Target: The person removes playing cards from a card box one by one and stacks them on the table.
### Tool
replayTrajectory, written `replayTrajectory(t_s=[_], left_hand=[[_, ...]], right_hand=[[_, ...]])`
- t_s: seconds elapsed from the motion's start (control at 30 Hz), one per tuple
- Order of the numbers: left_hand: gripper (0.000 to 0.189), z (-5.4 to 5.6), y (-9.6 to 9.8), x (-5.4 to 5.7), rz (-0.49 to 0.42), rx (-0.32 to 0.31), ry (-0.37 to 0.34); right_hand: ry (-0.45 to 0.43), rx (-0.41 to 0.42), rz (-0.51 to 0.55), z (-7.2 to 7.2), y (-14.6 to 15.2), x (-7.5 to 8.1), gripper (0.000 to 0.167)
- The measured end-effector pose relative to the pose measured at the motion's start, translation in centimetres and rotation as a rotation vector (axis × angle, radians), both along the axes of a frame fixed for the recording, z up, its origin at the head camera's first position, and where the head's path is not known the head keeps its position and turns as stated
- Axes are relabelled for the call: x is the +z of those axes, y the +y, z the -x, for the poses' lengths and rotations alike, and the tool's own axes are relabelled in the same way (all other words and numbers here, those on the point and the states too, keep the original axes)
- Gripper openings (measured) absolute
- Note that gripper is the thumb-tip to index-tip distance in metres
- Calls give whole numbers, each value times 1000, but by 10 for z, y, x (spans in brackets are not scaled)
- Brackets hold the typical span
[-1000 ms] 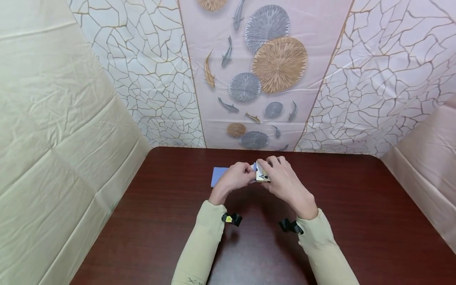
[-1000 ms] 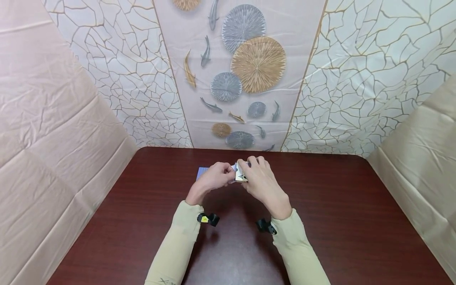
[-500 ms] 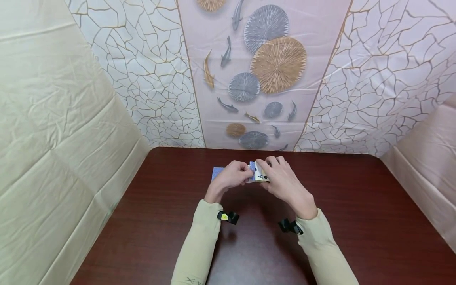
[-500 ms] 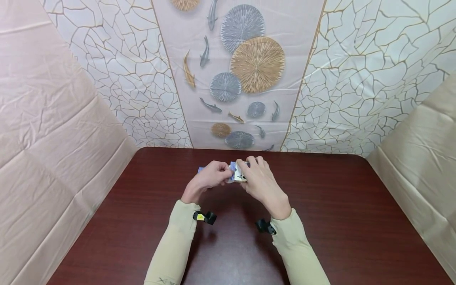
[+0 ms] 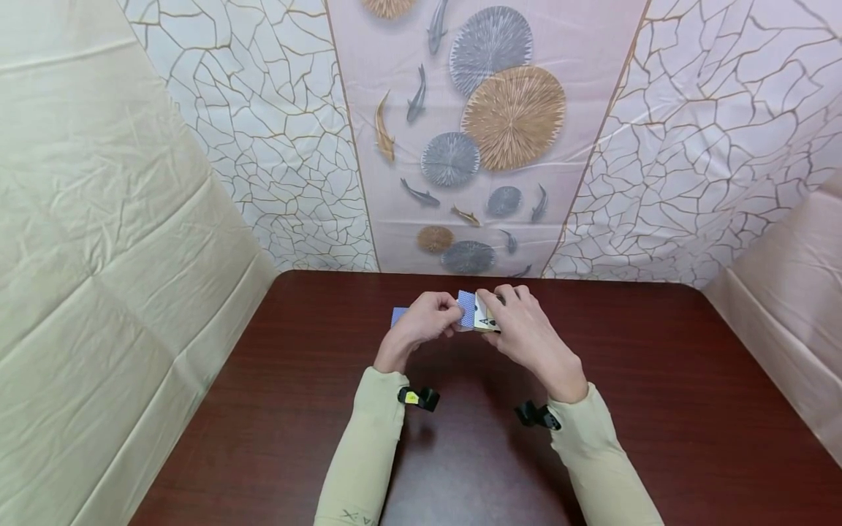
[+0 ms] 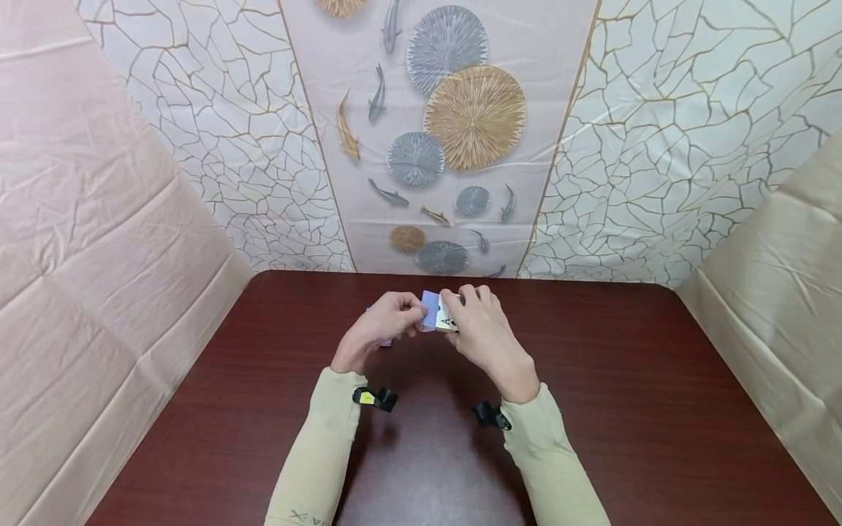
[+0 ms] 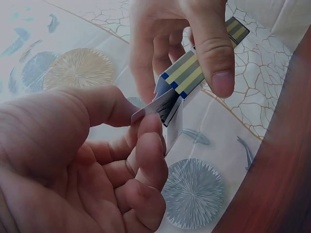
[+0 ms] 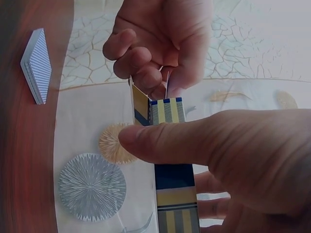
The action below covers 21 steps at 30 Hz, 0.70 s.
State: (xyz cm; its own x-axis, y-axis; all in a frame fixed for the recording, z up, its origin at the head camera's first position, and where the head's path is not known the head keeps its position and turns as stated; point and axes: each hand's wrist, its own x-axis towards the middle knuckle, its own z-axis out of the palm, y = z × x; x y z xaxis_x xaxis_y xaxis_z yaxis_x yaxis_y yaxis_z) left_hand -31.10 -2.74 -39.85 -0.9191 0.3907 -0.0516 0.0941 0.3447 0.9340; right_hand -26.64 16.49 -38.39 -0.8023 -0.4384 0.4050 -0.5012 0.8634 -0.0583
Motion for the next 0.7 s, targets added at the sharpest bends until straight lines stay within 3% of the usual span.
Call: replayTrajectory(t_s=[0.27, 0.7], left_hand=[[9, -4, 2, 5, -10, -26, 20], [9, -8, -4, 13, -3, 17, 62]], right_hand=[[24, 0, 7, 1, 2, -1, 66], [4, 0, 21, 1, 5, 0, 68]])
